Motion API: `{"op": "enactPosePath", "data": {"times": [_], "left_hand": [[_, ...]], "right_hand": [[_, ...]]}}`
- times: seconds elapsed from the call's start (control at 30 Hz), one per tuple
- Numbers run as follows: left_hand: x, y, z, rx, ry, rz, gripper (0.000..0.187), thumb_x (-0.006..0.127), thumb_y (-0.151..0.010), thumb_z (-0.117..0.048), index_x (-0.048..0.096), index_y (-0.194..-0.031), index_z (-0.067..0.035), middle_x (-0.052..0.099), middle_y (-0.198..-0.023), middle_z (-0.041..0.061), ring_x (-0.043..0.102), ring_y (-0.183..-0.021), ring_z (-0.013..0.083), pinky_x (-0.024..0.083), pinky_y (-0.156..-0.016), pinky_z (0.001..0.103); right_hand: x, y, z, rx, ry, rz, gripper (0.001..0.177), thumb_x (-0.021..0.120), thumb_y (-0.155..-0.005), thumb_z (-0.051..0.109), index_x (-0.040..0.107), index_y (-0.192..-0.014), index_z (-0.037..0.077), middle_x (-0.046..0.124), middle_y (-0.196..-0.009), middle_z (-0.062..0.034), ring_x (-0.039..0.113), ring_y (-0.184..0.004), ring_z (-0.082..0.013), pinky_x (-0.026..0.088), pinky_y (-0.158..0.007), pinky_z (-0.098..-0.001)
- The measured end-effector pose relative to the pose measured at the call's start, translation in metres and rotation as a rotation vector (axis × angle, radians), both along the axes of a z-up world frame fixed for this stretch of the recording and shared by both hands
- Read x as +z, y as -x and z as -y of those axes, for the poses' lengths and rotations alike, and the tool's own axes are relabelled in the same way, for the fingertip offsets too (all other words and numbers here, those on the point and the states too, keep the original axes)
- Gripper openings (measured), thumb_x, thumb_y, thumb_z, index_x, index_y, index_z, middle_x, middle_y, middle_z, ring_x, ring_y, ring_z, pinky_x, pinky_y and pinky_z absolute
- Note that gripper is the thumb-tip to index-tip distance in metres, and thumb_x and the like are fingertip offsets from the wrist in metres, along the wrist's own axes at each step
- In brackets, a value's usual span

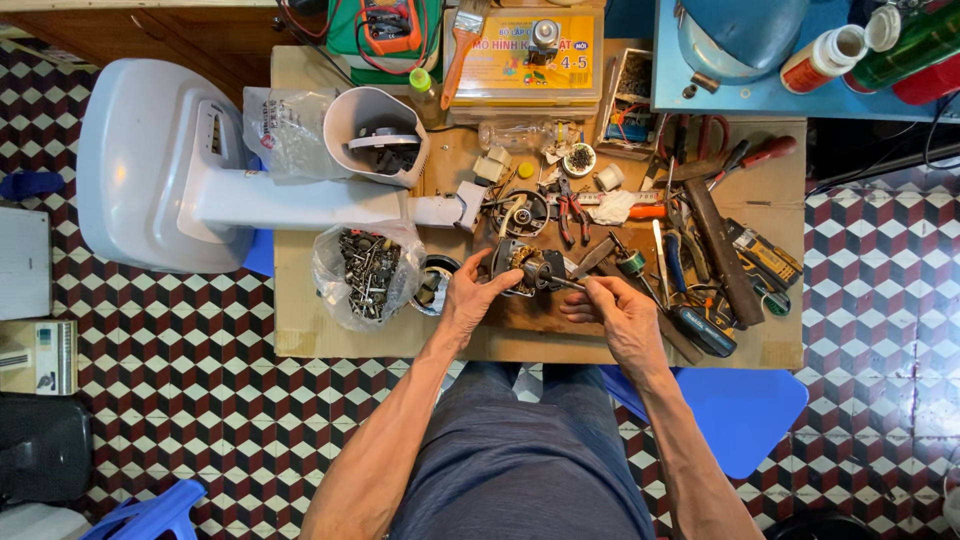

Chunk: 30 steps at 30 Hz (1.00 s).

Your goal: The person disassembles a small electrical motor, removes the rotor, applies lubricant to bearings, and reassembles the unit. They use a screwdriver and a small brush to clean and lubricate internal components before reattaching the housing.

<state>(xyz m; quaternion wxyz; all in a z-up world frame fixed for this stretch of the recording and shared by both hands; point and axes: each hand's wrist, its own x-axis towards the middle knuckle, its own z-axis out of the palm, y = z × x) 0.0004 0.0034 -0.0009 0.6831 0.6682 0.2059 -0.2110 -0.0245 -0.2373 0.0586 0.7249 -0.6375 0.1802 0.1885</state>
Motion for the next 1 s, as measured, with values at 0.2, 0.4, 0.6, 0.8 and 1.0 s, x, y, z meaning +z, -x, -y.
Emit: {"op": "enactPosePath", "data": {"times": [0.2, 0.4, 0.6, 0.8, 1.0], "left_hand": [[0.002, 0.000, 0.002, 0.053, 0.138, 0.002, 0.092, 0.088, -0.071, -0.042, 0.051, -0.144, 0.001, 0.069, -0.122, 0.011, 0.068, -0.108, 0.0147, 0.053, -0.094, 0.027], [0.019, 0.001, 0.006, 0.087, 0.098, 0.024, 0.087, 0.089, -0.071, -0.037, 0.054, -0.144, -0.005, 0.072, -0.117, 0.009, 0.068, -0.103, 0.0147, 0.054, -0.090, 0.027], [0.039, -0.006, 0.011, 0.034, -0.116, 0.172, 0.084, 0.090, -0.070, -0.037, 0.057, -0.142, -0.009, 0.074, -0.113, 0.007, 0.070, -0.100, 0.0151, 0.057, -0.087, 0.028], [0.048, -0.004, 0.015, 0.004, -0.239, 0.255, 0.082, 0.090, -0.070, -0.037, 0.060, -0.140, -0.008, 0.075, -0.116, 0.009, 0.071, -0.103, 0.0173, 0.056, -0.090, 0.030], [0.047, -0.004, 0.020, 0.026, -0.315, 0.290, 0.082, 0.090, -0.070, -0.038, 0.059, -0.140, -0.008, 0.073, -0.123, 0.012, 0.071, -0.108, 0.0191, 0.056, -0.094, 0.032]], "right_hand": [[0.003, -0.005, -0.003, 0.030, 0.052, 0.036, 0.034, 0.052, -0.106, 0.021, 0.065, -0.118, -0.007, 0.075, -0.099, -0.0197, 0.076, -0.087, -0.0257, 0.064, -0.080, -0.0355], [0.004, -0.003, 0.002, -0.013, -0.001, -0.007, 0.033, 0.052, -0.105, 0.020, 0.064, -0.119, -0.007, 0.075, -0.102, -0.0200, 0.077, -0.090, -0.0268, 0.064, -0.082, -0.0349], [-0.021, 0.012, 0.002, -0.222, -0.229, -0.070, 0.032, 0.055, -0.106, 0.020, 0.062, -0.119, -0.008, 0.072, -0.102, -0.0237, 0.076, -0.094, -0.0301, 0.062, -0.085, -0.0373], [-0.043, 0.025, 0.007, -0.283, -0.347, -0.099, 0.030, 0.055, -0.106, 0.022, 0.060, -0.117, -0.006, 0.072, -0.105, -0.0227, 0.075, -0.096, -0.0306, 0.062, -0.085, -0.0382], [-0.048, 0.030, 0.007, -0.304, -0.338, -0.102, 0.030, 0.057, -0.105, 0.023, 0.060, -0.116, -0.005, 0.072, -0.105, -0.0225, 0.074, -0.095, -0.0300, 0.062, -0.085, -0.0384]]}}
